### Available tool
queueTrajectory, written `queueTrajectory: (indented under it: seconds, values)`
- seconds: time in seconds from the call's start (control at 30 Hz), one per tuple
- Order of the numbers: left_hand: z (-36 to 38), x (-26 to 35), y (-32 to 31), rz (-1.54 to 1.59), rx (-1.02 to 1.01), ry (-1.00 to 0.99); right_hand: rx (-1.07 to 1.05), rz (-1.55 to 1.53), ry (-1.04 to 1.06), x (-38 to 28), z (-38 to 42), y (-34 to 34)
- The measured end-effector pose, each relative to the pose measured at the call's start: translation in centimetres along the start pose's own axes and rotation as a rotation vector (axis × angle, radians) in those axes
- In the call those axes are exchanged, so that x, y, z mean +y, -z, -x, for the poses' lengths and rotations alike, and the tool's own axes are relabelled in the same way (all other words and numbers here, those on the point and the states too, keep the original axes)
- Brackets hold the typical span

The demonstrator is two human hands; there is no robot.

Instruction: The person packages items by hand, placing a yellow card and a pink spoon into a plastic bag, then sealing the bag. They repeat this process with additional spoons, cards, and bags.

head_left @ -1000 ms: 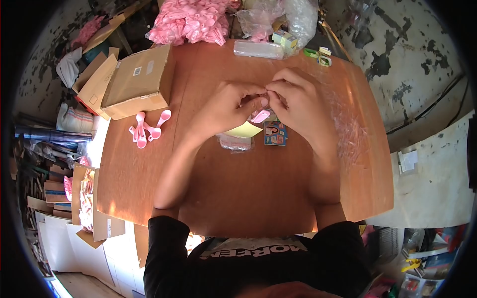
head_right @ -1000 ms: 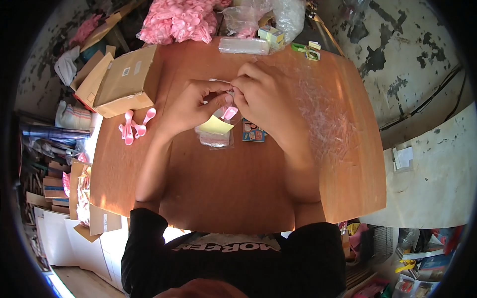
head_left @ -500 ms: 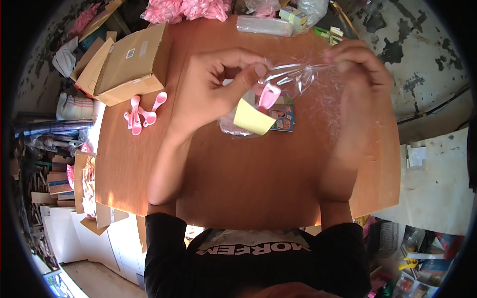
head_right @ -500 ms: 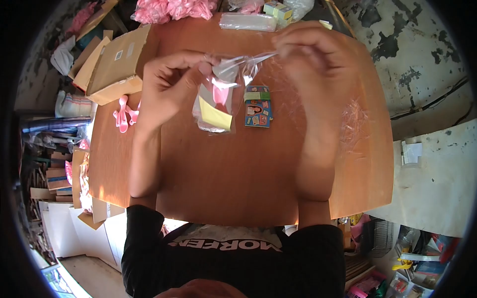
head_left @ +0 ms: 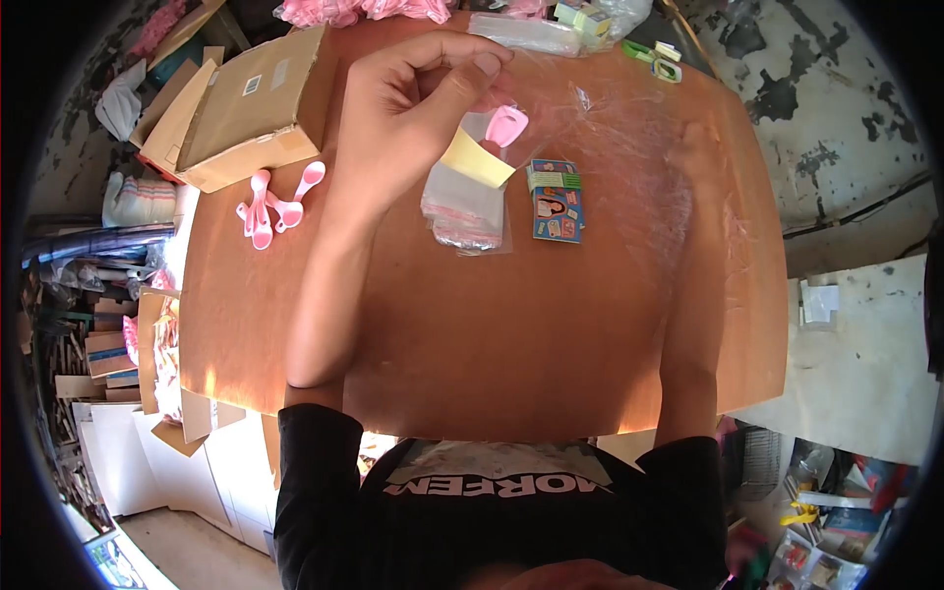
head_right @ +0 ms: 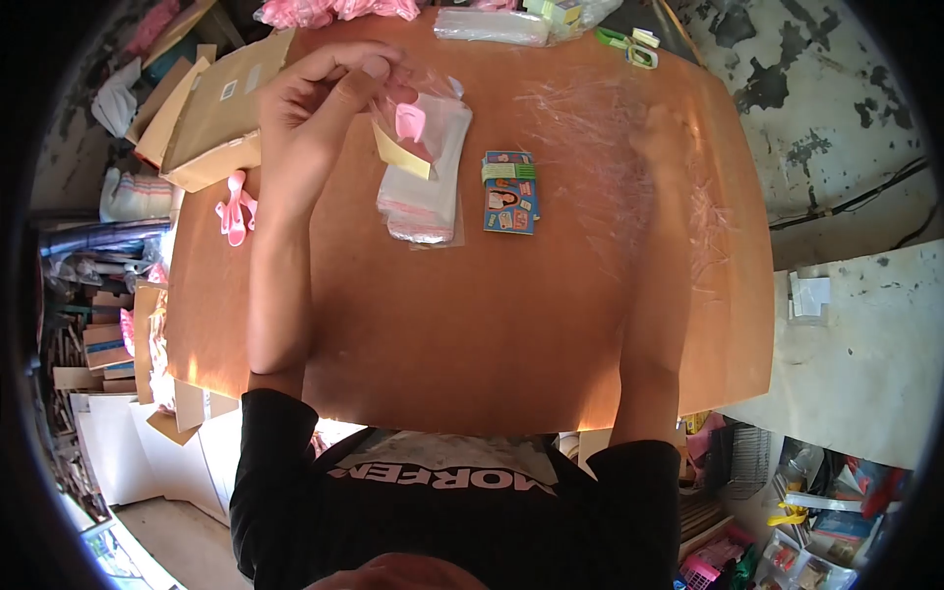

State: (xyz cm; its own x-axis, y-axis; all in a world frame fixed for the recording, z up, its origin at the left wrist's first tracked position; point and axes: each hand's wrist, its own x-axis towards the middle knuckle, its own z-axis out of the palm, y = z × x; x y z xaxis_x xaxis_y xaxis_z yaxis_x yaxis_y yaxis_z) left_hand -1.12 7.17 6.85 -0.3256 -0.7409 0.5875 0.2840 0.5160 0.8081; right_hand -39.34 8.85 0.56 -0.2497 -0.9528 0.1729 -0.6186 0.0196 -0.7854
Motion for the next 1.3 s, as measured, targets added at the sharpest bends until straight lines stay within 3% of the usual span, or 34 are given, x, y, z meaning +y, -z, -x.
queueTrajectory:
  seconds: [0.1,0.17,0.3,0.37,0.5,0.57,0.6,0.73,0.8,0.83,0.93,1.0,1.07,1.13,1.3]
  values:
    - [0.1,-0.4,0.3,-0.036,-0.021,0.054,0.176,0.357,0.038,5.6,-0.3,-0.2]
    - [0.2,-0.4,0.2,-0.078,-0.035,0.054,0.224,0.475,0.049,4.1,0.5,-0.4]
    - [0.3,-0.9,0.0,-0.059,-0.045,0.058,-0.124,-0.138,0.249,-7.6,4.4,-2.3]
    - [0.3,-0.9,-0.5,-0.081,-0.006,0.069,-0.218,-0.245,0.418,-12.4,6.7,-4.7]
    - [0.6,-0.6,-1.0,-0.035,0.013,0.053,-0.041,-0.350,0.449,-16.9,8.3,-9.6]
    - [0.5,-0.2,-0.7,0.046,-0.004,0.046,0.179,-0.301,0.668,-18.0,8.3,-9.9]
    - [0.4,0.3,-0.5,0.042,-0.002,0.035,0.180,-0.302,0.680,-18.2,8.1,-9.9]
    - [0.3,0.9,0.6,0.108,-0.061,0.037,0.098,-0.353,0.579,-17.6,7.9,-10.2]
    - [0.2,0.2,0.8,-0.128,-0.223,-0.021,0.029,-0.444,0.528,-17.2,7.7,-10.1]
    - [0.3,0.0,0.6,-0.194,-0.281,0.007,0.103,-0.333,0.586,-17.2,7.6,-10.0]
    - [0.2,-0.8,0.0,-0.166,-0.398,0.093,0.059,-0.422,0.493,-17.6,8.1,-9.8]
    - [0.1,-1.8,-0.2,-0.180,-0.411,0.014,0.074,-0.380,0.515,-17.1,7.5,-9.4]
    - [0.0,-1.9,-0.5,-0.114,-0.376,0.104,0.093,-0.337,0.526,-17.1,7.7,-9.0]
    - [-0.1,-1.3,-0.7,-0.072,-0.353,0.114,-0.017,-0.589,0.430,-17.6,8.0,-8.5]
    - [0.0,-1.2,-0.7,-0.060,-0.339,0.157,-0.107,-0.592,0.379,-16.2,7.6,-8.5]
